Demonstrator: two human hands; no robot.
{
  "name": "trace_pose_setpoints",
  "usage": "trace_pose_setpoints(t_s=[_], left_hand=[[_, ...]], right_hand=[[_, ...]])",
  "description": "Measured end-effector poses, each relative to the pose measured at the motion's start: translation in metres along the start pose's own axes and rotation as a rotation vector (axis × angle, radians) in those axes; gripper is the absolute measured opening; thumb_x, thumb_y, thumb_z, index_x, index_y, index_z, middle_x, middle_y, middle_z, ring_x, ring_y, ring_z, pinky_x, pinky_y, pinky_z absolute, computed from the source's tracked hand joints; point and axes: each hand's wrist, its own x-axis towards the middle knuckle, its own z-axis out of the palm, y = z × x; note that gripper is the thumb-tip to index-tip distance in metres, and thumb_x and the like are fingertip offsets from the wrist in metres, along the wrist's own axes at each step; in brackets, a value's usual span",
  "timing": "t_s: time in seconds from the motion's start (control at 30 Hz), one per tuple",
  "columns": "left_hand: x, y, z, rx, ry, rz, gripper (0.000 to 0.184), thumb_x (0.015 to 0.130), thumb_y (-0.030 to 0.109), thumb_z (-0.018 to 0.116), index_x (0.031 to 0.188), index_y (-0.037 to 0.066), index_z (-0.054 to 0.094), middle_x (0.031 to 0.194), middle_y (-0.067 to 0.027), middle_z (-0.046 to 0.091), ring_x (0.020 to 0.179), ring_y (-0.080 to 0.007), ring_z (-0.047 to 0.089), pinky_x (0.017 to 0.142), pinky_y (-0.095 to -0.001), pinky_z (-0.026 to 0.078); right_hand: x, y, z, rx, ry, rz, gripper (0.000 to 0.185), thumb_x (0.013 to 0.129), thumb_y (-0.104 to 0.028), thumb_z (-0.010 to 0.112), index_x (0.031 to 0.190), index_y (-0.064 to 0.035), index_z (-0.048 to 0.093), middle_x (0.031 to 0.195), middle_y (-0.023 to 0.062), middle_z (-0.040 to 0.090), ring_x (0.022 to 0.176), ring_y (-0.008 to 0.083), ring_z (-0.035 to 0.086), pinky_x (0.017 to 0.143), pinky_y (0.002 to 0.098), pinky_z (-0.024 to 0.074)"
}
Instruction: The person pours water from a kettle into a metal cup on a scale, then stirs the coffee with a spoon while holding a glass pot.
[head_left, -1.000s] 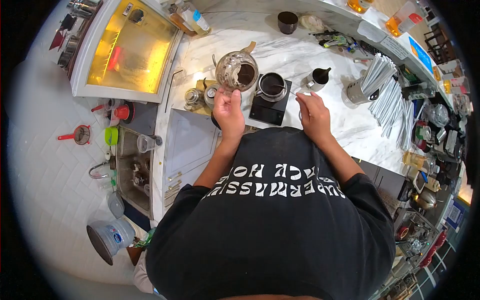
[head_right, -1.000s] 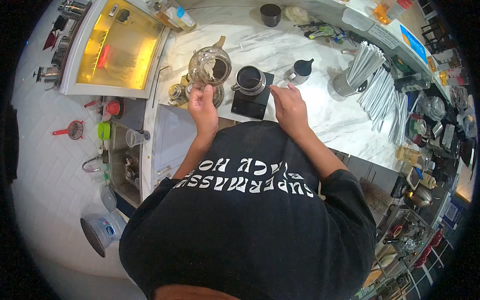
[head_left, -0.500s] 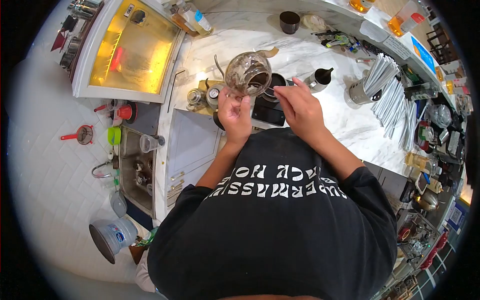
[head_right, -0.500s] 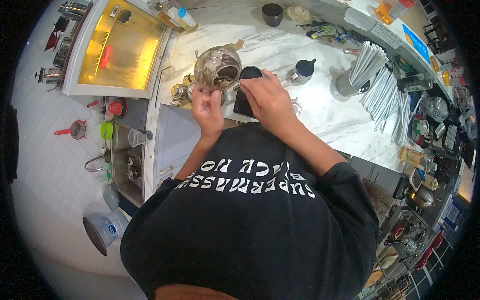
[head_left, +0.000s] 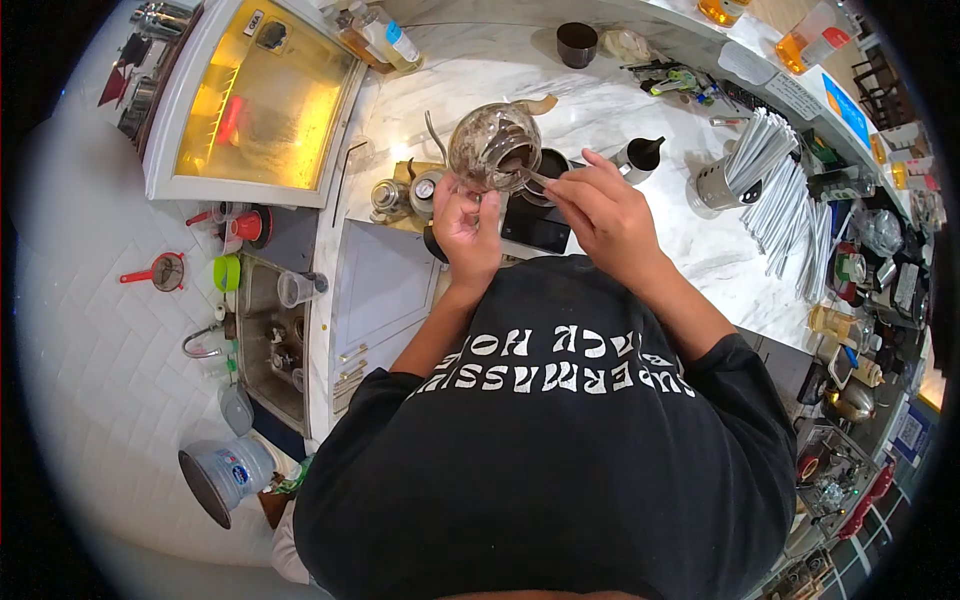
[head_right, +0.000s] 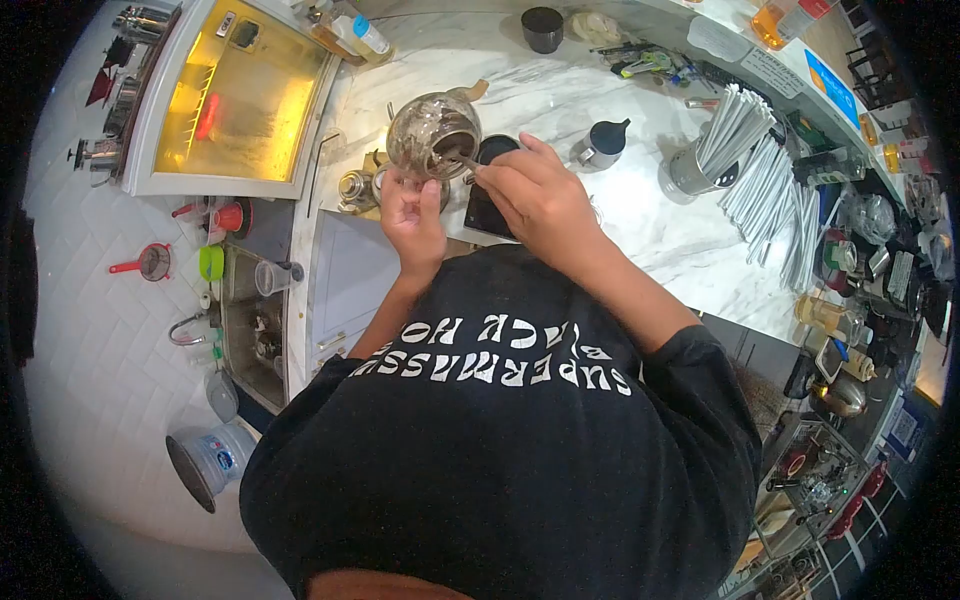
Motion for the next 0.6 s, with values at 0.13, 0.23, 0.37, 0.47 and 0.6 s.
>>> trace_pose_setpoints(t_s=[0.13,0.23,0.37,0.47,0.6], left_hand=[[0.002,-0.006,0.0,0.004,-0.006,0.01,0.021,0.096,0.0,0.064,0.082,0.004,0.049,0.116,-0.0132,0.05,0.095,-0.015,0.055,0.082,-0.0279,0.045],[0.002,-0.007,0.0,-0.013,-0.003,-0.018,0.021,0.096,0.0,0.064,0.082,0.004,0.049,0.119,-0.0142,0.051,0.097,-0.0153,0.056,0.081,-0.0271,0.046],[0.004,-0.007,0.002,-0.02,0.004,0.052,0.022,0.097,-0.001,0.063,0.082,0.004,0.048,0.125,-0.0158,0.05,0.097,-0.015,0.057,0.08,-0.0262,0.047],[0.001,-0.011,-0.002,-0.021,-0.019,0.002,0.022,0.097,-0.001,0.062,0.082,0.004,0.047,0.129,-0.017,0.05,0.099,-0.015,0.057,0.08,-0.027,0.047],[-0.003,-0.021,-0.01,-0.028,-0.004,-0.054,0.023,0.092,0.002,0.071,0.08,0.0,0.051,0.14,-0.0281,0.048,0.11,-0.0232,0.061,0.091,-0.0321,0.049]], right_hand=[[0.007,0.002,0.007,0.038,0.01,-0.009,0.015,0.085,-0.003,0.075,0.1,-0.0037,0.072,0.089,0.0089,0.069,0.082,0.0269,0.07,0.1,0.0473,0.0535],[0.008,0.007,0.009,0.129,-0.045,0.042,0.018,0.084,-0.002,0.077,0.101,-0.0045,0.074,0.09,0.0092,0.071,0.083,0.0261,0.07,0.099,0.0453,0.0542],[0.007,0.015,0.009,0.242,-0.103,0.118,0.022,0.084,-0.003,0.076,0.105,-0.0091,0.075,0.099,0.0073,0.073,0.093,0.0249,0.07,0.099,0.0432,0.0522],[0.012,0.018,0.0,0.08,-0.137,-0.069,0.023,0.085,-0.005,0.075,0.107,-0.0108,0.075,0.105,0.0048,0.074,0.098,0.0229,0.069,0.103,0.0453,0.0472],[0.011,0.021,-0.008,0.044,-0.214,-0.109,0.025,0.084,-0.006,0.075,0.108,-0.0118,0.075,0.107,0.0028,0.074,0.099,0.0216,0.068,0.107,0.0489,0.0424]])
